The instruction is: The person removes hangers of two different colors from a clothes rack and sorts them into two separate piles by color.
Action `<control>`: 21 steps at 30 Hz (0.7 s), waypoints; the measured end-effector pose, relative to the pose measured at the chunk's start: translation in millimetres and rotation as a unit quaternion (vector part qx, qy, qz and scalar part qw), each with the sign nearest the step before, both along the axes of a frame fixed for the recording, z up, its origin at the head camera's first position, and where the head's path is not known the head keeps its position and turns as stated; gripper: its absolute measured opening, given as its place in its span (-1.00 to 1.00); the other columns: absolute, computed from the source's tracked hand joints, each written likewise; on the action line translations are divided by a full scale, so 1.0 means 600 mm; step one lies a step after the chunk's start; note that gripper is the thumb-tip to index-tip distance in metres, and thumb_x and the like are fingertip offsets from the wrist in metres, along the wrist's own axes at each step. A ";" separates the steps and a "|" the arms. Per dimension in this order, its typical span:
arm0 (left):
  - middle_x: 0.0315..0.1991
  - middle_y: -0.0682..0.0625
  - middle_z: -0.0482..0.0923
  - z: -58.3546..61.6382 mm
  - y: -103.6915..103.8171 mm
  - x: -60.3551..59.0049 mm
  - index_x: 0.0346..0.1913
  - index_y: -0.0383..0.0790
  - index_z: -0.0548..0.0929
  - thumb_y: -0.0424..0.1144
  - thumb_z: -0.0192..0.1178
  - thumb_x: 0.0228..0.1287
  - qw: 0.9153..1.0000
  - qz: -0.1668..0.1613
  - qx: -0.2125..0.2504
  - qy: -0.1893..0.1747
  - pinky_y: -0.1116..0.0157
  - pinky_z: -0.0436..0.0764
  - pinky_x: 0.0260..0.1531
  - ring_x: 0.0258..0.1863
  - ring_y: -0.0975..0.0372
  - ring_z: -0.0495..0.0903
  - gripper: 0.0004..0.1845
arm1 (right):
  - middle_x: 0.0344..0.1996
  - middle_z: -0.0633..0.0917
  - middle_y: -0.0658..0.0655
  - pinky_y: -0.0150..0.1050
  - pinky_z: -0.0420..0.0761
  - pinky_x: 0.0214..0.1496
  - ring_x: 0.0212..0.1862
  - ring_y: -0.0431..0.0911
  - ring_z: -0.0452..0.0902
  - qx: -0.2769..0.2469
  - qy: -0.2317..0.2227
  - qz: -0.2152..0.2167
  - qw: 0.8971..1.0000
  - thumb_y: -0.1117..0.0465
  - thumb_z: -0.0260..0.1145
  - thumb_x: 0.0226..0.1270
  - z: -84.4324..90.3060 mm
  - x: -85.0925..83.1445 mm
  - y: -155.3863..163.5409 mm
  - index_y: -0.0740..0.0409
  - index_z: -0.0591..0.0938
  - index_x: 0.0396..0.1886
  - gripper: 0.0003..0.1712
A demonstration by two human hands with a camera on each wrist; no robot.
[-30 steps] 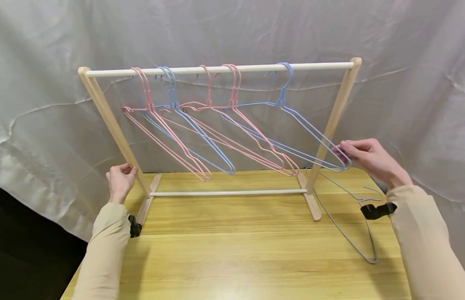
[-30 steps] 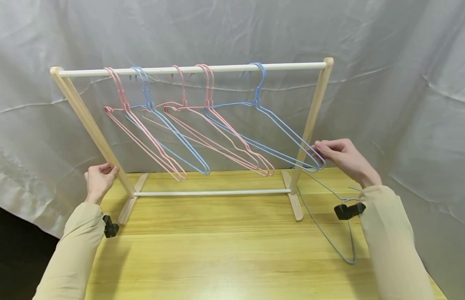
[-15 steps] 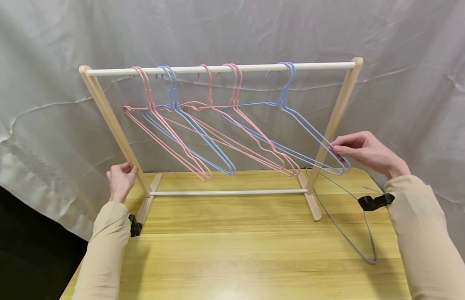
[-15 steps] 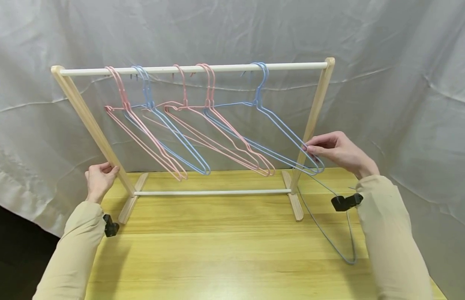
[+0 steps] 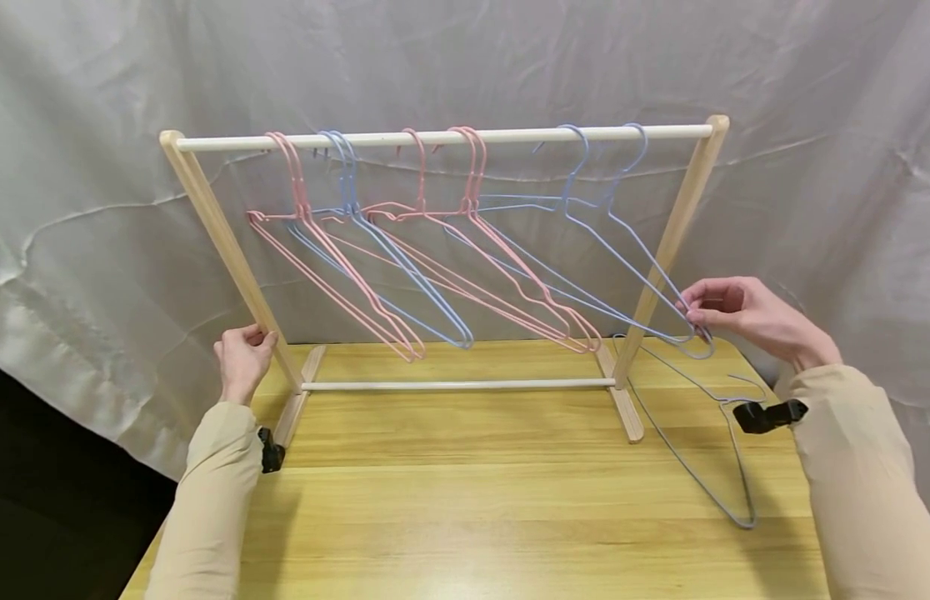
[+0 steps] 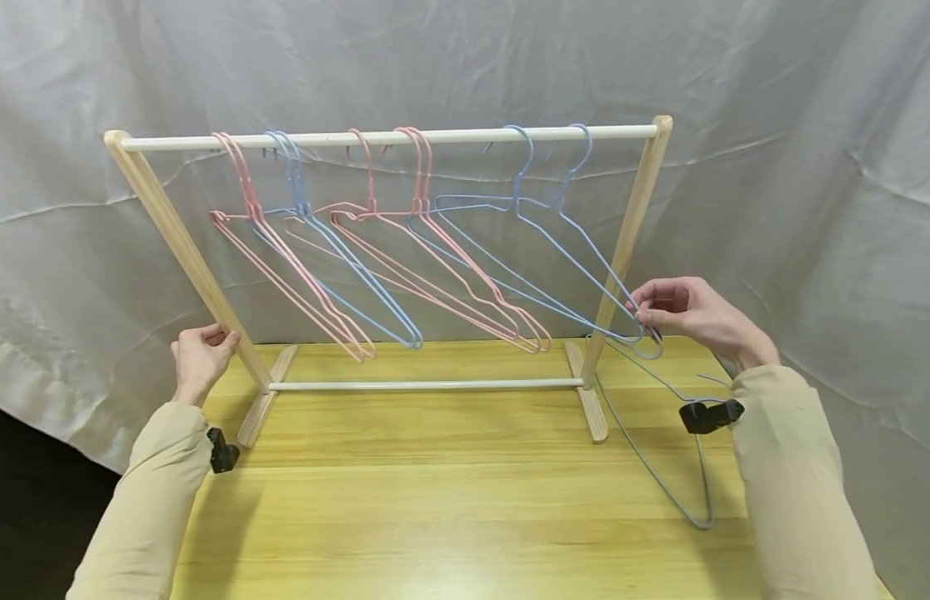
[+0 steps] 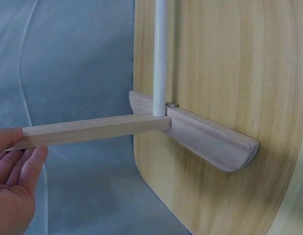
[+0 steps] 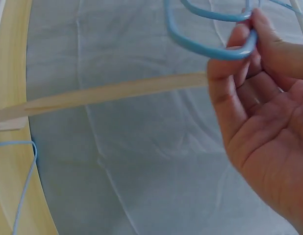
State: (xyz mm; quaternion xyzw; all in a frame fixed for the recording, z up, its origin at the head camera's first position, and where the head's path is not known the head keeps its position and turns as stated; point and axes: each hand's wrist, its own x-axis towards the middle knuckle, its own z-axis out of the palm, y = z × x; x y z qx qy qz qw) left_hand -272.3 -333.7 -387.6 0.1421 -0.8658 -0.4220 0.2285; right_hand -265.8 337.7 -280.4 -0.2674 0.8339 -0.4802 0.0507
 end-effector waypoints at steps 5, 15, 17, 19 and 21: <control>0.02 -0.44 0.61 -0.001 0.000 0.000 0.08 -0.53 0.66 -0.29 0.15 0.41 1.000 0.004 0.005 -0.003 -0.07 0.10 0.27 0.38 -0.15 0.25 -0.64 | -0.38 0.69 -0.04 -0.37 0.66 -0.21 -0.37 -0.20 0.63 0.016 0.006 0.014 1.000 0.49 0.21 0.40 -0.001 -0.005 -0.001 0.30 0.59 -0.09 -0.84; 0.02 -0.42 0.61 0.000 0.002 0.001 0.09 -0.52 0.66 -0.29 0.15 0.41 1.000 0.006 0.000 -0.009 -0.07 0.10 0.26 0.35 -0.16 0.26 -0.64 | -0.47 0.72 0.01 -0.30 0.67 -0.38 -0.48 -0.11 0.64 0.038 0.034 -0.063 0.997 0.48 0.22 0.39 -0.030 -0.005 -0.019 0.37 0.53 -0.19 -0.94; 0.02 -0.43 0.61 0.000 0.002 0.001 0.09 -0.52 0.66 -0.30 0.15 0.41 1.000 0.005 -0.002 -0.005 -0.07 0.10 0.24 0.33 -0.17 0.27 -0.64 | -0.47 0.72 0.00 -0.30 0.68 -0.38 -0.49 -0.13 0.65 0.036 0.035 -0.079 0.996 0.48 0.23 0.39 -0.033 -0.006 -0.022 0.42 0.51 -0.18 -0.91; 0.01 -0.43 0.61 0.000 0.003 0.002 0.08 -0.53 0.66 -0.30 0.15 0.40 1.000 0.005 -0.004 -0.002 -0.07 0.10 0.23 0.32 -0.16 0.28 -0.65 | -0.49 0.73 -0.03 -0.30 0.68 -0.39 -0.50 -0.15 0.65 0.035 0.042 -0.090 0.994 0.48 0.25 0.37 -0.036 -0.007 -0.026 0.44 0.50 -0.20 -0.91; 0.01 -0.43 0.61 0.000 0.003 0.003 0.08 -0.53 0.66 -0.31 0.14 0.40 1.000 0.005 -0.003 0.000 -0.07 0.10 0.22 0.32 -0.16 0.29 -0.65 | -0.51 0.72 -0.08 -0.29 0.68 -0.40 -0.51 -0.18 0.64 0.029 0.043 -0.100 0.994 0.49 0.26 0.36 -0.039 -0.009 -0.031 0.44 0.50 -0.23 -0.91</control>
